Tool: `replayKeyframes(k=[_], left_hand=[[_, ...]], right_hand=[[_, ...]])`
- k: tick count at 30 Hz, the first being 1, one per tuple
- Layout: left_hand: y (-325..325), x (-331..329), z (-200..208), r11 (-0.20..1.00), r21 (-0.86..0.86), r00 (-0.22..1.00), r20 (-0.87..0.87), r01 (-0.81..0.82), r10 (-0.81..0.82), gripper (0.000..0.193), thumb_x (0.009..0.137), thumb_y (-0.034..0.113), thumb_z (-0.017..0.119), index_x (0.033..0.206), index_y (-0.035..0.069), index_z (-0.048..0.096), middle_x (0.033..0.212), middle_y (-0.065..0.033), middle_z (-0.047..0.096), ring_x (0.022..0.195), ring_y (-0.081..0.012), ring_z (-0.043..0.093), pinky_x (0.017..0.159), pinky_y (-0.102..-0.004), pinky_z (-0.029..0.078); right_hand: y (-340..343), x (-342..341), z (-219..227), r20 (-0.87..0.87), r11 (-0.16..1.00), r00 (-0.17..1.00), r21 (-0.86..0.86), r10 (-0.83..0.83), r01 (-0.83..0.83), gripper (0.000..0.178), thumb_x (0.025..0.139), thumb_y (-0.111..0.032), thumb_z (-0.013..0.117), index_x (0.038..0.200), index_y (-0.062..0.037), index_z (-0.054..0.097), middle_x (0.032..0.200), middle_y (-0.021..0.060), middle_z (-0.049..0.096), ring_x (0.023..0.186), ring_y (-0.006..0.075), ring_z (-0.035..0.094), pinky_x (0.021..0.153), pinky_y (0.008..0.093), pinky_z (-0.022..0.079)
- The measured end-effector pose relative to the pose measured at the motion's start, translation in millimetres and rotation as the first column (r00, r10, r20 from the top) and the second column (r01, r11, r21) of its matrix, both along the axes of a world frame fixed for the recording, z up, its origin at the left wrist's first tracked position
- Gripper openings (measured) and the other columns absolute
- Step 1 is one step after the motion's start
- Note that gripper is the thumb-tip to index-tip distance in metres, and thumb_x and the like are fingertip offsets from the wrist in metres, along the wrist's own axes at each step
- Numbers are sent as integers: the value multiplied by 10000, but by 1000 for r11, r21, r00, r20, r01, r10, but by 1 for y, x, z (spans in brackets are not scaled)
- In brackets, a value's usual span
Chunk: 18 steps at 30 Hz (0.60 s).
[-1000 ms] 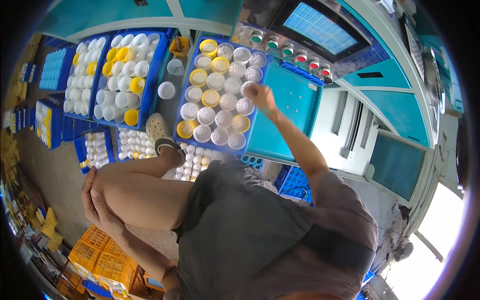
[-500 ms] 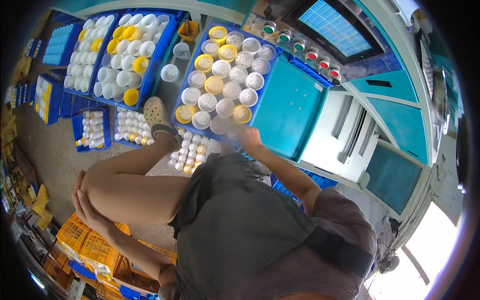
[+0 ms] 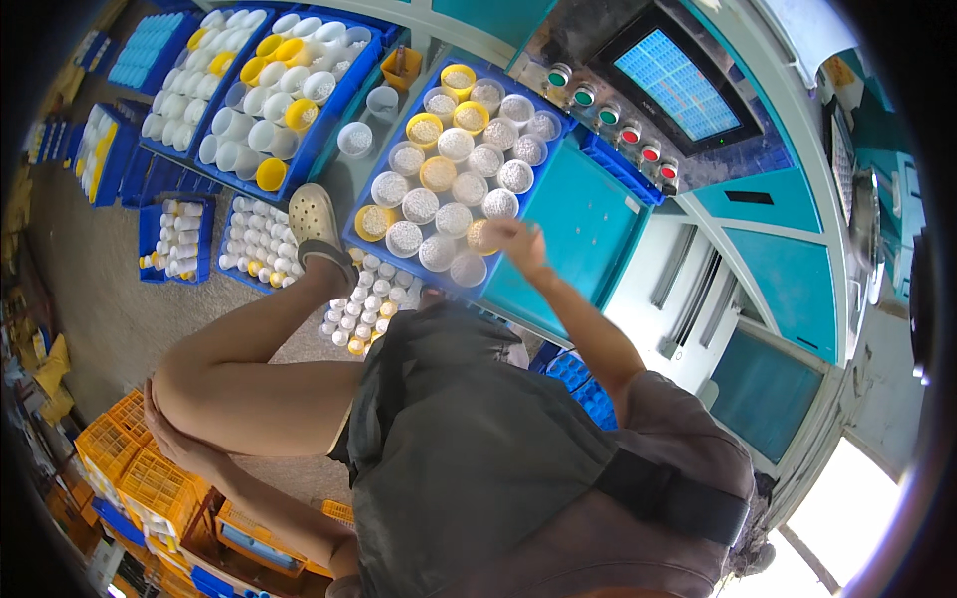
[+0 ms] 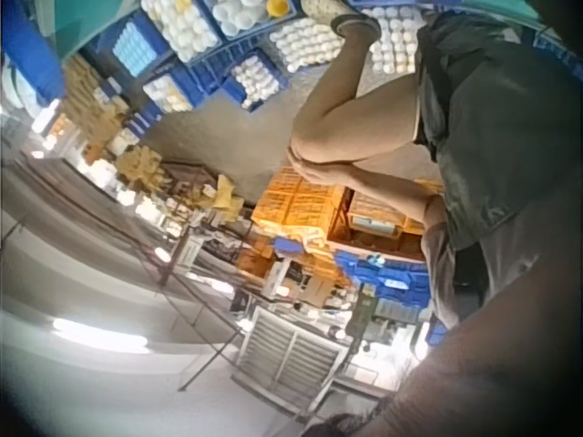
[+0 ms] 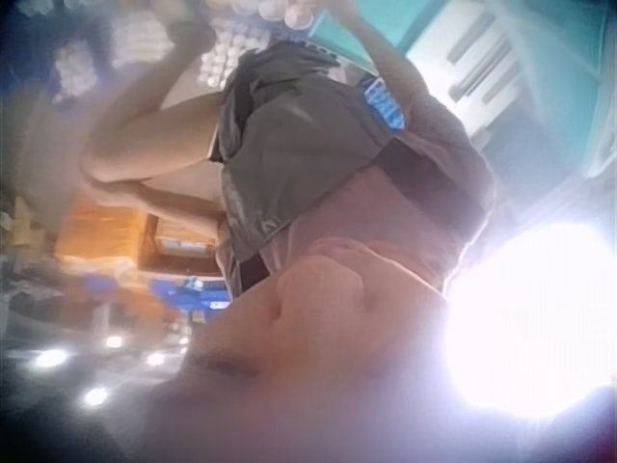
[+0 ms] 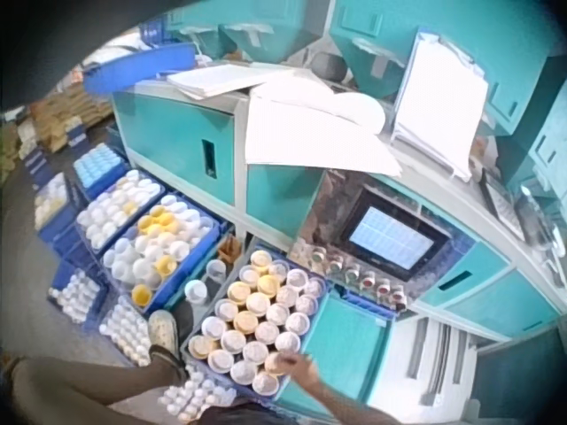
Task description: The person flips through a notebook and writes on it with a pen, then uses a handheld scanner on small white and yellow containers arranged in blue trays. They move trays between shelves and the floor, and place some containers into a yellow crate.
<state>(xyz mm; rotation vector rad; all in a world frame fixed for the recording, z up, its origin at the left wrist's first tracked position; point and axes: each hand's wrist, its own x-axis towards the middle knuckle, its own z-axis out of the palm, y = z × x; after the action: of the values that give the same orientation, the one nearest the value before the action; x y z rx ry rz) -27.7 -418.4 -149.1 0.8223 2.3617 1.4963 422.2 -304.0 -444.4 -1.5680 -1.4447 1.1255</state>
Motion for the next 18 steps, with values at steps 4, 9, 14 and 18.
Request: replayKeyframes(k=[4, 9, 14, 18], left_hand=[[-10, 30, -11, 982, -27, 671, -733, -187, 107, 390, 994, 267, 503, 1264, -7, 565, 1254, -171, 593, 1180, -293, 558, 999, -383, 445], [-3, 108, -77, 922, -166, 860, -335, 350, -386, 336, 890, 74, 622, 1205, -34, 577, 1158, -163, 616, 1125, -316, 572, 982, -386, 433], [66, 166, -255, 780, -165, 424, 895, 604, -139, 295, 869, 183, 691, 1092, 16, 596, 1048, -90, 605, 934, -157, 576, 806, -323, 492], [68, 199, -336, 801, -143, 520, 823, 581, -230, 300, 861, 233, 693, 1073, 61, 568, 971, -56, 560, 843, -169, 542, 747, -344, 473]], right_hand=[[130, 70, -17, -464, 900, 783, -339, -413, 274, 39, 827, -106, 694, 832, -67, 693, 658, 6, 595, 539, 94, 510, 480, 241, 406], [226, 102, -22, -709, 757, 424, -239, -564, 608, 103, 853, -47, 660, 772, -44, 597, 697, 47, 604, 602, 159, 590, 493, 273, 484], [161, 66, -9, -228, 818, 787, -102, -573, 566, 264, 905, -85, 602, 1145, 24, 588, 946, 112, 702, 681, 171, 649, 532, 283, 522], [85, 56, 4, 21, 887, 887, 55, -461, 459, 345, 945, -153, 575, 1226, 46, 553, 1062, 125, 686, 766, 147, 644, 558, 279, 525]])
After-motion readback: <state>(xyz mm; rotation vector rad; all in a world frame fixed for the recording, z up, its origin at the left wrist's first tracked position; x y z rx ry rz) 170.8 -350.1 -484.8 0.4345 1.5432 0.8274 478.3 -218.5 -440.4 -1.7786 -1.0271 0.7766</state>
